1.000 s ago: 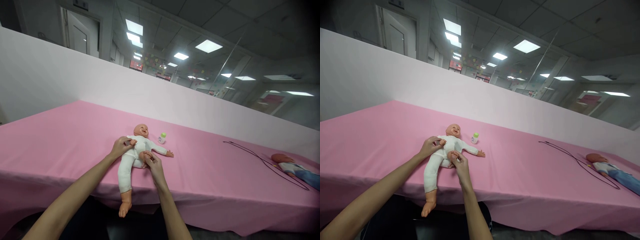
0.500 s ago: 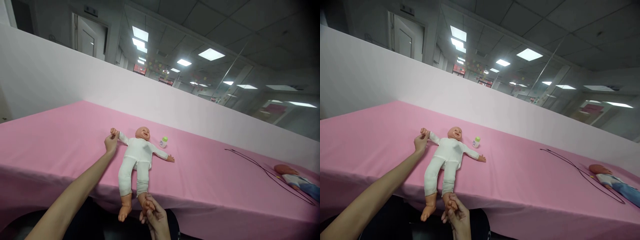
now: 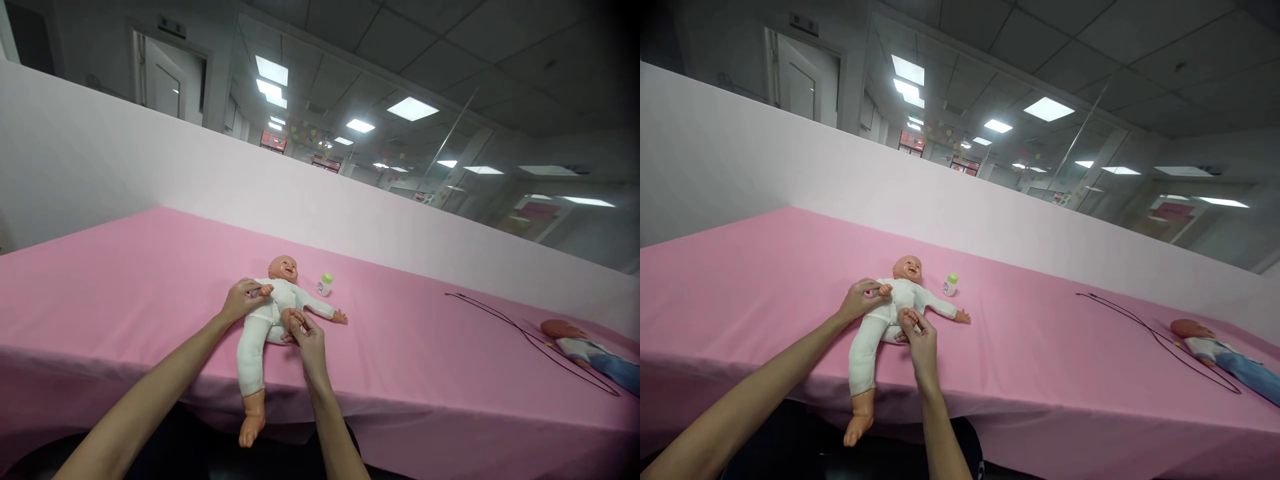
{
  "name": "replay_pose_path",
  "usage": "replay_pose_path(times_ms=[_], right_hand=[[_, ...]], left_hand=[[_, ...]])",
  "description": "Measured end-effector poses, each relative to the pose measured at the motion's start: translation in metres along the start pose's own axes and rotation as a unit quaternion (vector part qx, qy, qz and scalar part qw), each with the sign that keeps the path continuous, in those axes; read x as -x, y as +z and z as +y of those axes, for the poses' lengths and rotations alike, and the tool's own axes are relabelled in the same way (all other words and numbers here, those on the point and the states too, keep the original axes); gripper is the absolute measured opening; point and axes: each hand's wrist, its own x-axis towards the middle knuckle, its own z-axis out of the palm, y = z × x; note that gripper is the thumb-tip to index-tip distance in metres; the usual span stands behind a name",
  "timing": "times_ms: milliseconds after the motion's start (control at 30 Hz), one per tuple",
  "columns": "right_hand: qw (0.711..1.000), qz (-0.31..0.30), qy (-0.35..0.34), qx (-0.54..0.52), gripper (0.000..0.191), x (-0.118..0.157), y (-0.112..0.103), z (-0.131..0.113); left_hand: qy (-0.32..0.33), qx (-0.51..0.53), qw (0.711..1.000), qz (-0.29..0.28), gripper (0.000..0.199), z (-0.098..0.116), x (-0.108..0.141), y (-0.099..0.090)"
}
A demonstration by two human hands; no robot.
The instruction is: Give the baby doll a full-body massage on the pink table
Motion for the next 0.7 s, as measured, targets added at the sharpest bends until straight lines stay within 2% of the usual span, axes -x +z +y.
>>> replay_pose_path(times_ms=[100,200,300,367,433,533,633,700], right_hand=[[0.999,-0.023,0.020,-0.015,0.058,0.028,-0.014,0.002],[0.997,-0.046,0.037,-0.056,0.054,0.074,-0.042,0.009],[0.987,-0.099,0.075,-0.102,0.056,0.120,-0.073,0.031],[0.967,-0.172,0.113,-0.148,0.064,0.141,-0.090,0.052],[0.942,-0.229,0.148,-0.196,0.069,0.152,-0.101,0.074],[0.917,-0.251,0.185,-0.248,0.070,0.154,-0.105,0.100],[0.899,-0.266,0.194,-0.288,0.068,0.148,-0.103,0.116],[0.885,-0.291,0.196,-0.305,0.066,0.148,-0.104,0.121]], left_hand=[[-0.048,0.012,0.996,0.078,0.028,-0.003,-0.003,-0.001],[-0.109,0.036,0.976,0.184,0.033,-0.008,-0.008,-0.006],[-0.171,-0.004,0.949,0.265,0.057,-0.014,-0.011,-0.016],[-0.213,-0.075,0.936,0.271,0.061,-0.018,-0.011,-0.023],[-0.259,-0.166,0.919,0.247,0.048,-0.021,-0.010,-0.028],[-0.311,-0.300,0.877,0.212,0.038,-0.025,-0.008,-0.032],[-0.333,-0.389,0.834,0.205,0.048,-0.029,-0.006,-0.033],[-0.340,-0.416,0.821,0.195,0.050,-0.032,-0.005,-0.034]])
